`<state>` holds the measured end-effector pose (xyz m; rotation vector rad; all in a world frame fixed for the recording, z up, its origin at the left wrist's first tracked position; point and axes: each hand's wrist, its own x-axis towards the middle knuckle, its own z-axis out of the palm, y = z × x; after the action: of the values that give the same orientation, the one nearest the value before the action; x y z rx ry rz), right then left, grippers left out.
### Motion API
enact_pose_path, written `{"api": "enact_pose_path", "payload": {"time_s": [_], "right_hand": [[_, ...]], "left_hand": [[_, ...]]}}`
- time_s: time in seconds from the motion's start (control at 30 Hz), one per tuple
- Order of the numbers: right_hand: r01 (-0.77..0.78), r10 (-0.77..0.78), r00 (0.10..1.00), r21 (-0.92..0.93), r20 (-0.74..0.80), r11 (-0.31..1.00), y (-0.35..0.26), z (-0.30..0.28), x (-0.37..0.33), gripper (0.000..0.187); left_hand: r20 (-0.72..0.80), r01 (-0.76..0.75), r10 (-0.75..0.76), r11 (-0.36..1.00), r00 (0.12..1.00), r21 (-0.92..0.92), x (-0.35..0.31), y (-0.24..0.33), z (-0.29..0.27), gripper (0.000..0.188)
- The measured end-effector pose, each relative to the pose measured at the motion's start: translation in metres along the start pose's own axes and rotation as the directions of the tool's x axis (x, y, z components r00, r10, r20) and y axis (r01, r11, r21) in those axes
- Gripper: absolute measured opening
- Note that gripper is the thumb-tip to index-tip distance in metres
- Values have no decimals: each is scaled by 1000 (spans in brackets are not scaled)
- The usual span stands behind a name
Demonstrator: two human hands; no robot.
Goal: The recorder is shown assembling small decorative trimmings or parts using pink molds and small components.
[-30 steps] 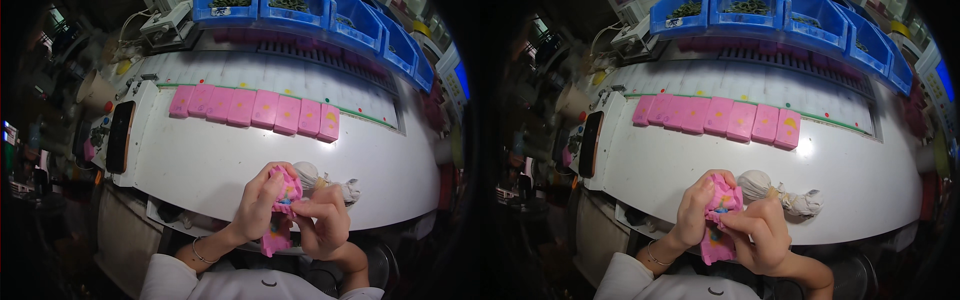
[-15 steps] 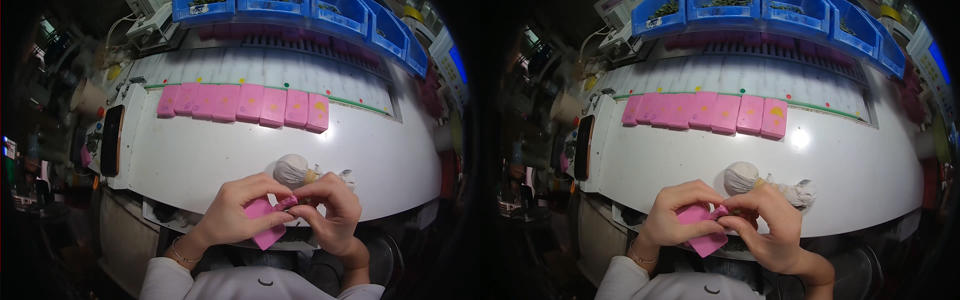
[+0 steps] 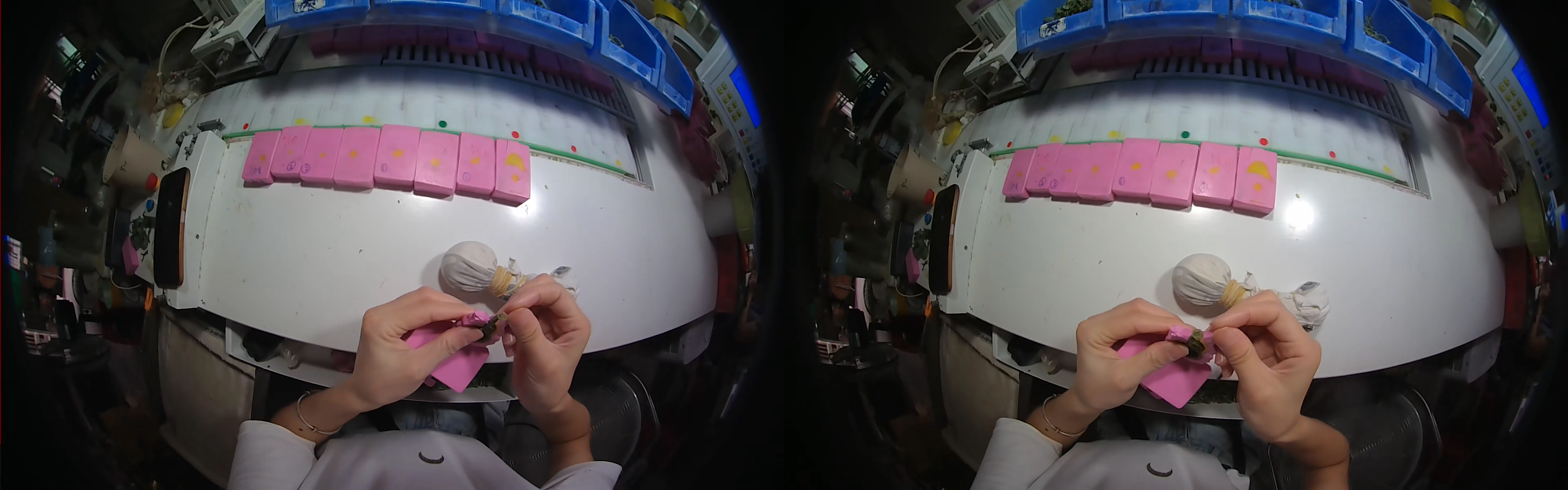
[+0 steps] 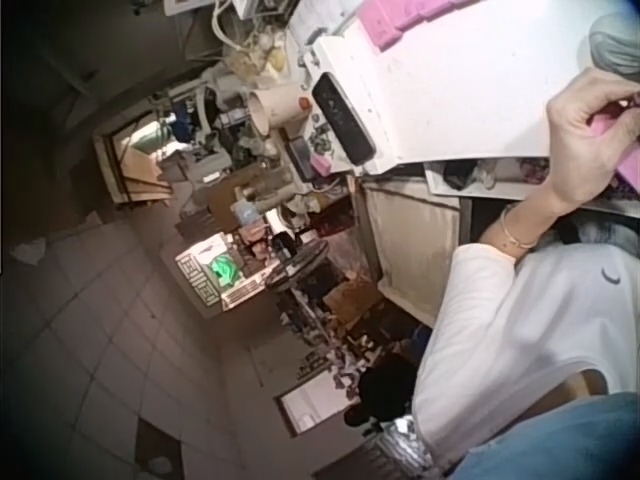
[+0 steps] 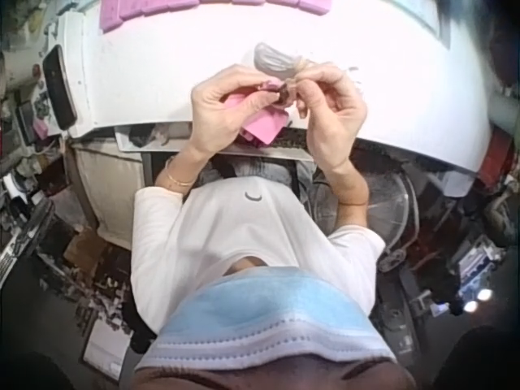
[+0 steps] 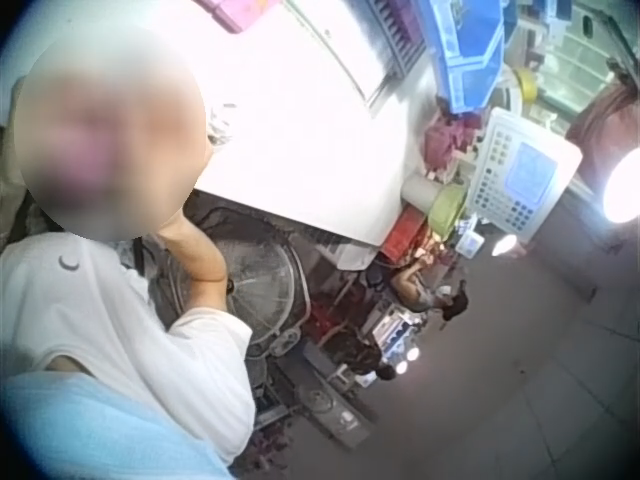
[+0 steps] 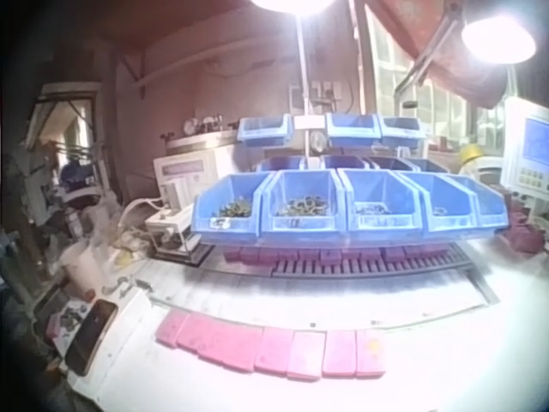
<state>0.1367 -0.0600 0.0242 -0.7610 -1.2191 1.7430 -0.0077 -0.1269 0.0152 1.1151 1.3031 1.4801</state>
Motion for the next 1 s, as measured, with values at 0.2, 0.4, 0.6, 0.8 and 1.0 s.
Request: {"api": "enact_pose_path", "payload": {"time_s": [0.2, 0.4, 0.6, 0.8, 1.0], "right_hand": [[-67, 77, 992, 98, -102, 993, 3, 3, -3, 4], [279, -228, 952, -269, 206, 922, 3, -7, -1, 10], [259, -264, 964, -316, 29, 913, 6, 7, -7, 12], [425, -381, 905, -446, 190, 787, 8, -3, -2, 18], [242, -226, 970, -368, 87, 898, 2, 2, -6, 14]], "left_hand": [[-85, -22, 16, 997, 996, -75, -5, -9, 0, 19], [-112, 57, -64, 996, 992, -66, -8, -14, -1, 18], [-34, 75, -80, 988, 996, -132, -8, -12, 1, 16], [16, 209, -213, 933, 977, -292, -11, -6, 3, 12], [37, 122, -118, 984, 992, -129, -9, -4, 5, 11]]}}
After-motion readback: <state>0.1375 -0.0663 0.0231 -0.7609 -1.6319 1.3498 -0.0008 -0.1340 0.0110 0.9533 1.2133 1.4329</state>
